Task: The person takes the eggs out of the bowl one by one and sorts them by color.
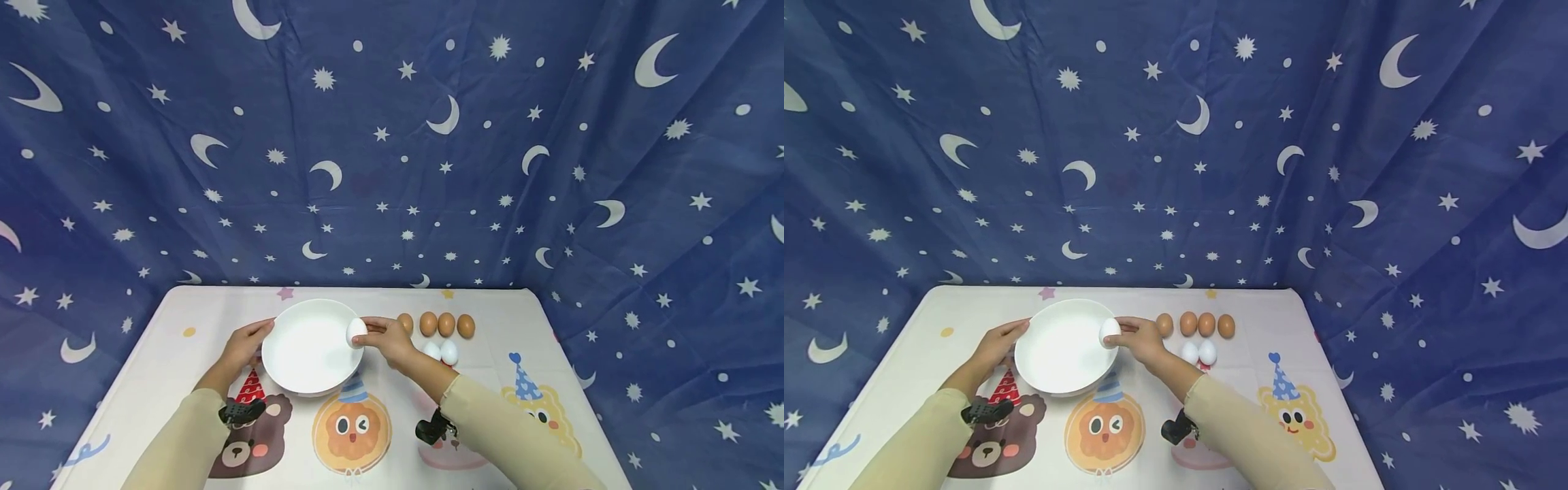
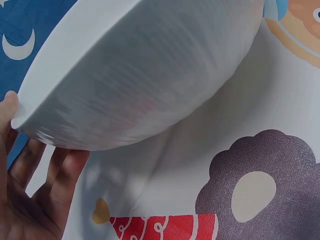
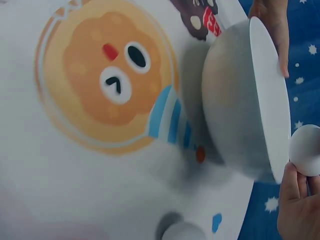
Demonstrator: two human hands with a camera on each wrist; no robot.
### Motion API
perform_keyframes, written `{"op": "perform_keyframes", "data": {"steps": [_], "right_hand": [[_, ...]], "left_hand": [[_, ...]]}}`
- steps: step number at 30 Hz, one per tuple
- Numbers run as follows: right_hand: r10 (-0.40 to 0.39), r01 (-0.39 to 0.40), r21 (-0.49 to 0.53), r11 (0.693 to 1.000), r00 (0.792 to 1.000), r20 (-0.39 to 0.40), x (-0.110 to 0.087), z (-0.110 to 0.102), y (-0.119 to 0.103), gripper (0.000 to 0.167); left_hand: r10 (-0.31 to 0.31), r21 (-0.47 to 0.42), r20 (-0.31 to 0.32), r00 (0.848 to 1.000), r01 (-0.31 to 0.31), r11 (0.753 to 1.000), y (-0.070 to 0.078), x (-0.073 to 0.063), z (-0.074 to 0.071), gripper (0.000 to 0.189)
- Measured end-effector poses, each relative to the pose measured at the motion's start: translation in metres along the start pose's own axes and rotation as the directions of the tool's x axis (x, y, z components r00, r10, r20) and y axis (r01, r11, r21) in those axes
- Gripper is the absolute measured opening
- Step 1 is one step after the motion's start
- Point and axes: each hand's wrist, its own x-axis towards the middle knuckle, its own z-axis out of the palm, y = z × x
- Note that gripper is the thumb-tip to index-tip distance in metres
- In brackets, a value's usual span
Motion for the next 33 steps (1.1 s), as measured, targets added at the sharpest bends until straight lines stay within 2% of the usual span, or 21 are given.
{"op": "perform_keyframes", "data": {"steps": [9, 14, 19, 33], "right_hand": [[0.012, -0.013, -0.033, 0.999, 1.0, -0.023, -0.015, -0.036, 0.013, 0.052], [0.031, -0.038, -0.083, 0.996, 0.995, -0.092, -0.022, -0.058, 0.018, 0.054], [0.067, -0.082, -0.089, 0.993, 0.984, -0.163, -0.027, -0.086, 0.023, 0.055], [0.073, -0.091, -0.073, 0.993, 0.974, -0.214, -0.04, -0.153, 0.038, 0.06]], "left_hand": [[-0.002, -0.002, -0.003, 1.0, 0.002, 1.0, 0.0, -0.002, 0.0, 0.073], [0.005, -0.006, 0.003, 1.0, -0.005, 1.0, 0.001, -0.002, 0.001, 0.071], [-0.002, 0.008, 0.0, 1.0, 0.002, 1.0, 0.0, -0.001, 0.0, 0.073], [0.007, -0.003, -0.005, 1.0, -0.007, 1.0, -0.003, 0.001, 0.0, 0.076]]}}
